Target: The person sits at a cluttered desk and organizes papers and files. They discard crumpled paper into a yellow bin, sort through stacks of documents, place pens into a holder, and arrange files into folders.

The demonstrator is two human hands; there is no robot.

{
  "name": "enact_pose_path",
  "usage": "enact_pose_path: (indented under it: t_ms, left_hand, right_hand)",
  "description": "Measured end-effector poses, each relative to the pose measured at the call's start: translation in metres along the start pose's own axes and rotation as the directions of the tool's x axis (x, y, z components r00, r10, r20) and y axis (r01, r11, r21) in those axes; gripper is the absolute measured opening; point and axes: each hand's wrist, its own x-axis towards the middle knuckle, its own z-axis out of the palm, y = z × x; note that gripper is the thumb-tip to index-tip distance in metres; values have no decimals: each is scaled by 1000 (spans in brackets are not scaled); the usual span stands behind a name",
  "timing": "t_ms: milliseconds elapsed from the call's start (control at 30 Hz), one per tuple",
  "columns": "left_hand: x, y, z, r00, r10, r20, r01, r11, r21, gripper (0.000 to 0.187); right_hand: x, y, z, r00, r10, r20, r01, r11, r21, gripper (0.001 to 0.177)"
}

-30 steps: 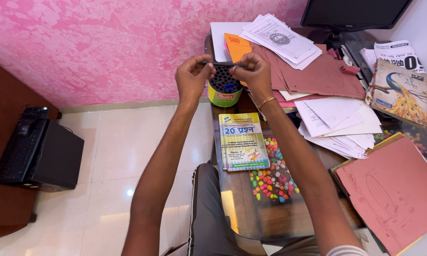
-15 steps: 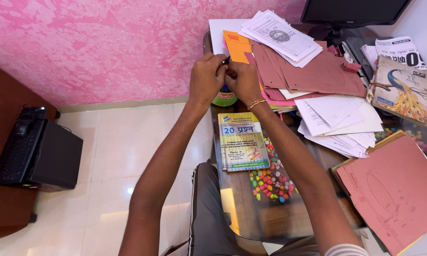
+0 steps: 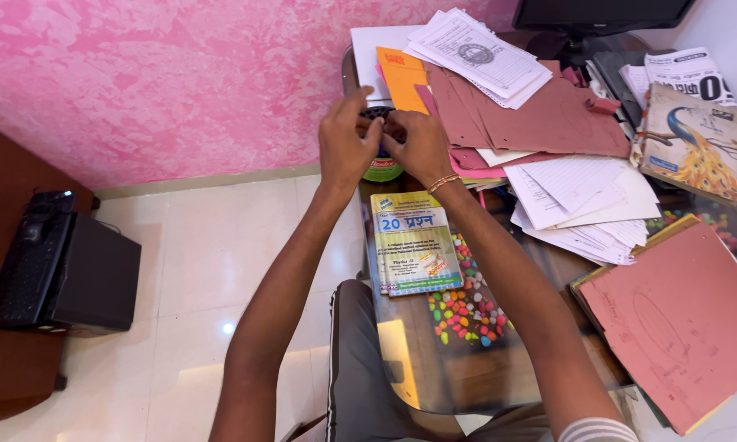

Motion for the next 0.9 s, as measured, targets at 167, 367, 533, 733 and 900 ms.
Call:
enact_pose_path:
  t_ms: [167, 367, 533, 733, 900]
  left_hand:
    - [-3, 22, 14, 982, 152, -109, -155, 988, -19, 36]
    - [-5, 23, 53, 986, 141, -93, -137, 989, 47, 31]
    - [-16, 18, 86, 995, 100, 17, -97, 987, -132, 28]
    - [-38, 24, 148, 954, -43, 298, 153, 922, -356, 34]
    - [-63, 25, 185, 921, -104, 375, 253, 892, -375, 31]
  right_hand:
    - [-14, 3, -42, 989, 36, -141, -28, 998, 59, 16]
    - [-31, 41, -89, 985, 89, -145, -95, 995, -39, 15]
    - [-55, 102, -119, 987, -40, -155, -33, 898, -439, 34]
    - [-93, 173, -145, 946, 318, 61, -182, 678, -713, 7]
    - [-109, 172, -161, 988, 149, -43, -147, 817, -557, 10]
